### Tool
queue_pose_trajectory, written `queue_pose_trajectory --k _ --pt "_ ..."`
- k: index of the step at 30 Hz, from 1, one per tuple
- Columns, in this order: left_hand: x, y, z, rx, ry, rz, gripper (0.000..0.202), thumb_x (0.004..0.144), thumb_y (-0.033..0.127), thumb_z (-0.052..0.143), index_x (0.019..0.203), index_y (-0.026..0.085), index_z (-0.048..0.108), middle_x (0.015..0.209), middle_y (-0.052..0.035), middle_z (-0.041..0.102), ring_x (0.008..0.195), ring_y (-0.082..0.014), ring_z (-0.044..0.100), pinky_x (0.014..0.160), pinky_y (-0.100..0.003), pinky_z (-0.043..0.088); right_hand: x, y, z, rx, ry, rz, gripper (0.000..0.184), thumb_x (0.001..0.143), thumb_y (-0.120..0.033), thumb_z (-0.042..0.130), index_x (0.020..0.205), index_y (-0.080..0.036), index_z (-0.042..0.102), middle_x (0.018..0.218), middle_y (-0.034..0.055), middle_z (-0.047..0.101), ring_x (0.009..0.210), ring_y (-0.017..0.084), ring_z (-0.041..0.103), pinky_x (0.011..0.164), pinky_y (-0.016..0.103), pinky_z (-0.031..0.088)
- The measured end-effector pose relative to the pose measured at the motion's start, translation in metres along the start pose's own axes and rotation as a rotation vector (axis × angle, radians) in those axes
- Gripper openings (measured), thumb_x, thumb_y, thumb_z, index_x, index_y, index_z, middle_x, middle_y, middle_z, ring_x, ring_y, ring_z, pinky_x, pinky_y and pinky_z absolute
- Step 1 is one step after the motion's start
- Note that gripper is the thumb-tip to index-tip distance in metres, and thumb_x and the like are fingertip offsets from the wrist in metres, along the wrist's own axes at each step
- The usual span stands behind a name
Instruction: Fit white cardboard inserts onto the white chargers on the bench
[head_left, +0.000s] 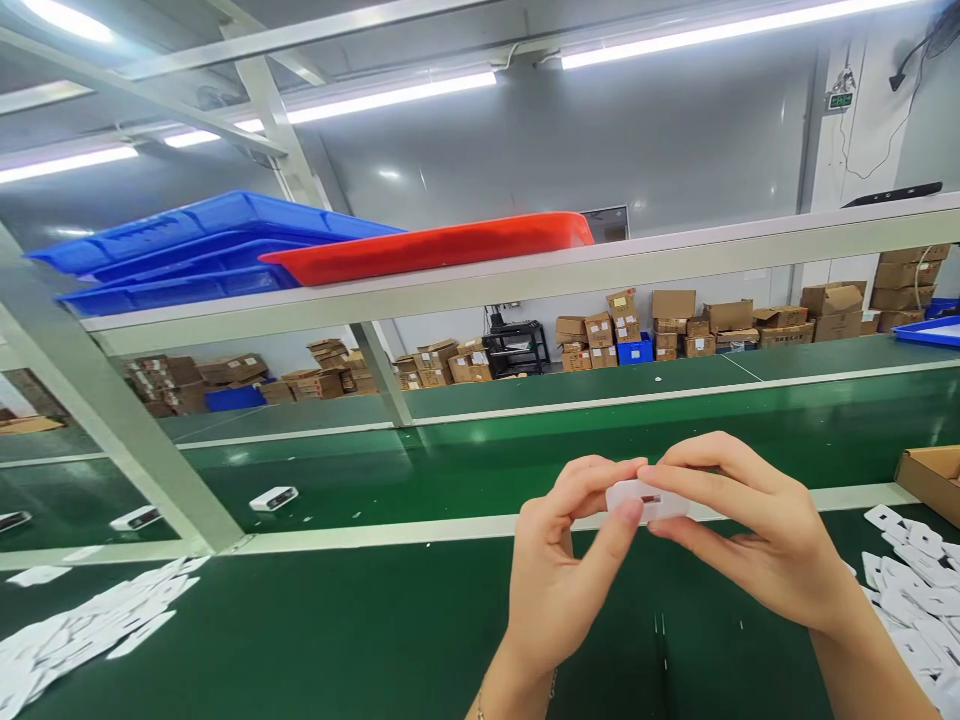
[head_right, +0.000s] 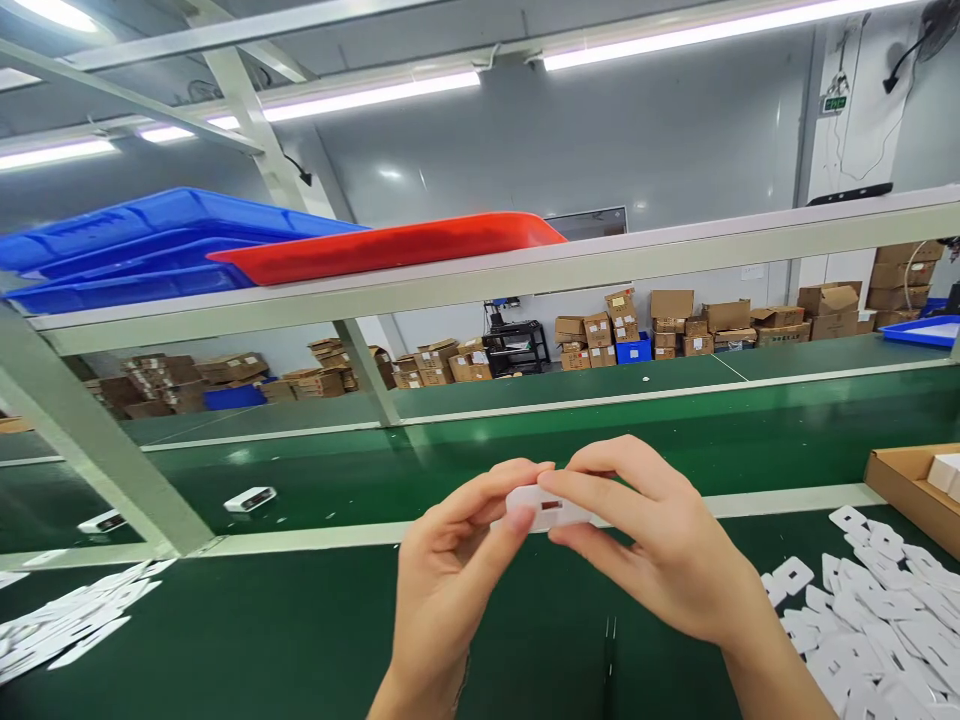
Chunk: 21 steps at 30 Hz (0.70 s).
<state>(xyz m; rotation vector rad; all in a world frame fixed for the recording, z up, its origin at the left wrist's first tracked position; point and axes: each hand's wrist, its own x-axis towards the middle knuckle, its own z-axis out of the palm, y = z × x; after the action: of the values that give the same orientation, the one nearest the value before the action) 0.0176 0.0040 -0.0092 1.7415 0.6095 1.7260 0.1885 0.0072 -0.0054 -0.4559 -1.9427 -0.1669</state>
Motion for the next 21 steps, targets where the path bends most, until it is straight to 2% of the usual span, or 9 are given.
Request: queue_pose_trajectory --k 4,8,12,15,18,21 --pt "0.0 0.003 0.001 0.025 -0.042 -0.028 0.022 0.081 0.019 0.066 0.099 0.028 0.075 0.091 -0.002 0.075 0.081 -0.0152 0.066 0.071 -0.02 0.052 -0.001 0.0 -0.002 -0.007 0.006 0.009 0.037 0.089 -0.014 0.06 0.124 -0.026 0.058 0.101 0.0066 0.061 0.093 0.017 0.06 0.074 0.028 0.054" --pt "0.0 0.003 -0.001 0.02 -0.038 -0.049 0.022 0.082 0.02 0.066 0.101 0.025 0.075 0.086 -0.003 0.076 0.078 -0.016 0.066 0.071 -0.021 0.052 -0.001 0.001 -0.002 -0.01 0.007 0.004 0.038 0.09 -0.014 0.059 0.126 -0.026 0.056 0.102 0.0068 0.062 0.092 0.017 0.06 0.073 0.029 0.054" --pt "0.001 0.003 -0.001 -0.013 -0.034 -0.111 0.021 0.082 0.022 0.064 0.1 0.025 0.075 0.09 -0.0028 0.076 0.077 -0.0168 0.069 0.073 -0.023 0.053 0.0 0.003 0.001 0.018 0.014 0.01 0.038 0.09 -0.016 0.059 0.126 -0.026 0.056 0.102 0.0068 0.064 0.09 0.017 0.061 0.073 0.03 0.055" --pt "0.001 0.005 0.0 -0.001 -0.045 -0.142 0.022 0.082 0.024 0.065 0.101 0.024 0.074 0.087 -0.0035 0.077 0.075 -0.0182 0.069 0.074 -0.025 0.054 0.002 0.002 0.004 0.05 0.03 0.031 0.033 0.089 -0.018 0.061 0.121 -0.024 0.057 0.1 0.0059 0.066 0.089 0.017 0.061 0.074 0.03 0.054" --pt "0.0 0.007 0.002 0.023 -0.018 -0.17 0.024 0.08 0.027 0.066 0.102 0.021 0.074 0.081 -0.0039 0.076 0.071 -0.0191 0.069 0.073 -0.027 0.054 0.004 -0.001 0.01 0.079 0.079 0.117 0.02 0.088 -0.022 0.062 0.108 -0.023 0.06 0.093 0.0036 0.067 0.081 0.016 0.061 0.069 0.028 0.052" --pt "-0.001 0.008 0.005 0.047 0.011 -0.199 0.023 0.079 0.027 0.067 0.1 0.02 0.075 0.076 -0.0033 0.076 0.068 -0.0182 0.069 0.07 -0.026 0.053 0.004 0.002 0.015 0.094 0.212 0.271 0.011 0.091 -0.022 0.055 0.102 -0.022 0.058 0.08 0.0011 0.064 0.07 0.014 0.06 0.062 0.026 0.05"
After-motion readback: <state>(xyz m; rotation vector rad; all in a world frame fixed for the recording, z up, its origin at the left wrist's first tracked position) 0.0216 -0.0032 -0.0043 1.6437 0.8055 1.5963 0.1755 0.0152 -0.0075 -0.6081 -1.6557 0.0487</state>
